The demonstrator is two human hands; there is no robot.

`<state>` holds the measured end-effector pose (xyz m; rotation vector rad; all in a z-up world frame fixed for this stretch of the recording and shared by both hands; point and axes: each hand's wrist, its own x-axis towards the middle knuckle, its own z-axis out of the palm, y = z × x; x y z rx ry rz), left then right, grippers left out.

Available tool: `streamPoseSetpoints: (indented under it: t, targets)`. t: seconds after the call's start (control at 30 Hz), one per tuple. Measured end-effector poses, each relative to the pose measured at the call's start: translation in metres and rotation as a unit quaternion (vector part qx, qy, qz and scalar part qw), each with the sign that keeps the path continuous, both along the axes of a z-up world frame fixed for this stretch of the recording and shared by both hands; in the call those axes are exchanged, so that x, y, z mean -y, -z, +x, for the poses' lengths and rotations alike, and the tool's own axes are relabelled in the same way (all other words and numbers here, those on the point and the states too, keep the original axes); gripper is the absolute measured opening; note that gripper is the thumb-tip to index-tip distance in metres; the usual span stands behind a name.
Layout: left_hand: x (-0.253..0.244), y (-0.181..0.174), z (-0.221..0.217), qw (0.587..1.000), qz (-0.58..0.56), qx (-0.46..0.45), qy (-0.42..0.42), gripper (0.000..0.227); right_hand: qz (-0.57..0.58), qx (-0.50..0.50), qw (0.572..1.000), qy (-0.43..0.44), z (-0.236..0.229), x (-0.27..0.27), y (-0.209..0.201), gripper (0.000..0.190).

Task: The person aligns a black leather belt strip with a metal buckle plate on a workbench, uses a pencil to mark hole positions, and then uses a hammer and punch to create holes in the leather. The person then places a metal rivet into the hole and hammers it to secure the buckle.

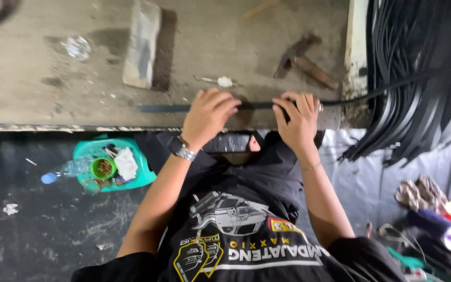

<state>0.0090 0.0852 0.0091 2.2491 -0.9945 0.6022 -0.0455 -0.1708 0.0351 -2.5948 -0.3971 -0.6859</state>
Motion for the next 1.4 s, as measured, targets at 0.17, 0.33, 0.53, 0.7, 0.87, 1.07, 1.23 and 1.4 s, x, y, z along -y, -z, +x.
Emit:
streamPoseSetpoints:
  t: [0.17, 0.33, 0.53, 0.7, 0.87, 1.07, 1.23, 1.4]
  targets:
    - [-0.004, 0.000, -0.003, 1.000, -0.001, -0.024, -0.006, 0.015, 0.017, -0.004, 0.999, 0.029, -0.005, -0.008, 0.001, 0.009]
    - [-0.001, 0.003, 0.001, 1.000, -0.014, -0.010, 0.003, 0.013, 0.004, 0.004, 0.998, 0.068, -0.006, -0.008, 0.002, 0.010]
    - [-0.018, -0.021, -0.007, 0.969, -0.228, -0.029, -0.087, 0.019, 0.022, 0.020, 0.997, 0.065, 0.000, -0.006, 0.001, 0.009]
    - [-0.055, -0.014, -0.030, 0.948, -0.229, 0.051, -0.217, 0.023, 0.018, -0.002, 0.999, 0.030, 0.004, 0.004, 0.013, 0.010]
    - [-0.078, -0.018, -0.042, 0.970, 0.003, -0.038, -0.239, 0.025, -0.015, -0.011, 1.000, 0.009, 0.009, -0.002, 0.004, 0.010]
    - [-0.084, -0.021, -0.034, 0.966, 0.070, -0.079, -0.236, 0.017, -0.043, 0.038, 0.994, 0.097, 0.007, -0.031, -0.006, 0.015]
    - [-0.086, -0.015, -0.025, 0.971, 0.069, -0.072, -0.217, 0.019, -0.097, -0.152, 0.981, 0.072, -0.051, -0.088, 0.002, 0.061]
    - [-0.090, -0.012, -0.025, 0.976, 0.013, -0.084, -0.198, 0.020, -0.071, -0.099, 0.977, -0.173, -0.076, -0.121, -0.005, 0.043]
